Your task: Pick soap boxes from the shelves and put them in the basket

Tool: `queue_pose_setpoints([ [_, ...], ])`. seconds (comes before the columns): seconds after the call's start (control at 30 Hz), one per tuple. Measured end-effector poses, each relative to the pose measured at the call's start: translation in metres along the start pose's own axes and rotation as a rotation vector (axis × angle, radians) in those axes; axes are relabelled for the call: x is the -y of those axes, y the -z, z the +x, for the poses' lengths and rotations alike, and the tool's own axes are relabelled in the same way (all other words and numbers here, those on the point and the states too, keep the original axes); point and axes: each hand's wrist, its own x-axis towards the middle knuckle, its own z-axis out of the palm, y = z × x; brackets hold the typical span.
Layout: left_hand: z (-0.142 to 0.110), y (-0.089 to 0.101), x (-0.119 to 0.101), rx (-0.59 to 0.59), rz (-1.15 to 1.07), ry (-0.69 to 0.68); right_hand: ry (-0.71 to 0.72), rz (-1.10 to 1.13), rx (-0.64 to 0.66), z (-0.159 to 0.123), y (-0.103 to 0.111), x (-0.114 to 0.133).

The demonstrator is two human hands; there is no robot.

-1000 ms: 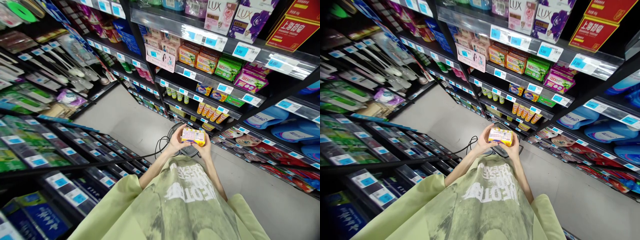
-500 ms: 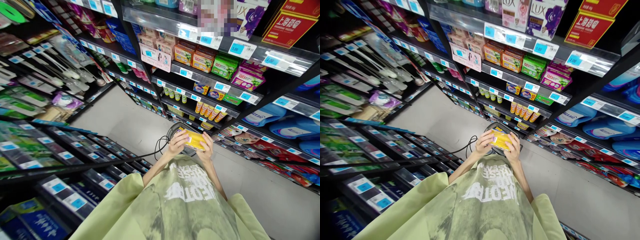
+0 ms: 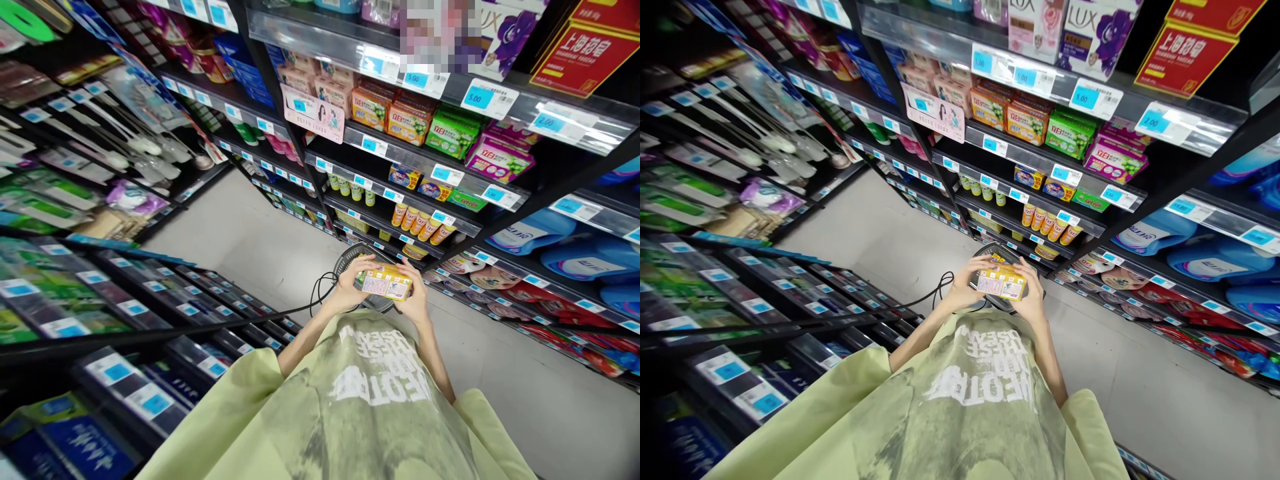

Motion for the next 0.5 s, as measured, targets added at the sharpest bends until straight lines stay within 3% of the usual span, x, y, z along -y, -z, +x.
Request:
queue_pose_setpoints([
  [0.07,-0.006,-0.002,0.002,-0.002,-0.117,0.125,-0.137,0.075,0.068,-0.002,0.005,-0.002],
  [0.17,-0.012,-0.009,0.001,-0.094,-0.25,0.316,-0.368,0.172,0.1,-0.007,0.005,-0.002],
  [0.27,-0.012,-0.015,0.0,-0.117,-0.336,0.444,-0.513,0.278,0.009,-0.007,-0.004,-0.001],
  [0.4,-0.01,-0.014,0.003,0.006,-0.465,0.497,-0.814,0.431,-0.143,0.0,-0.016,0.002],
  [0.5,-0.012,-0.013,0.007,-0.009,-0.463,0.564,-1.161,0.642,0.001,0.002,-0.016,0.002],
])
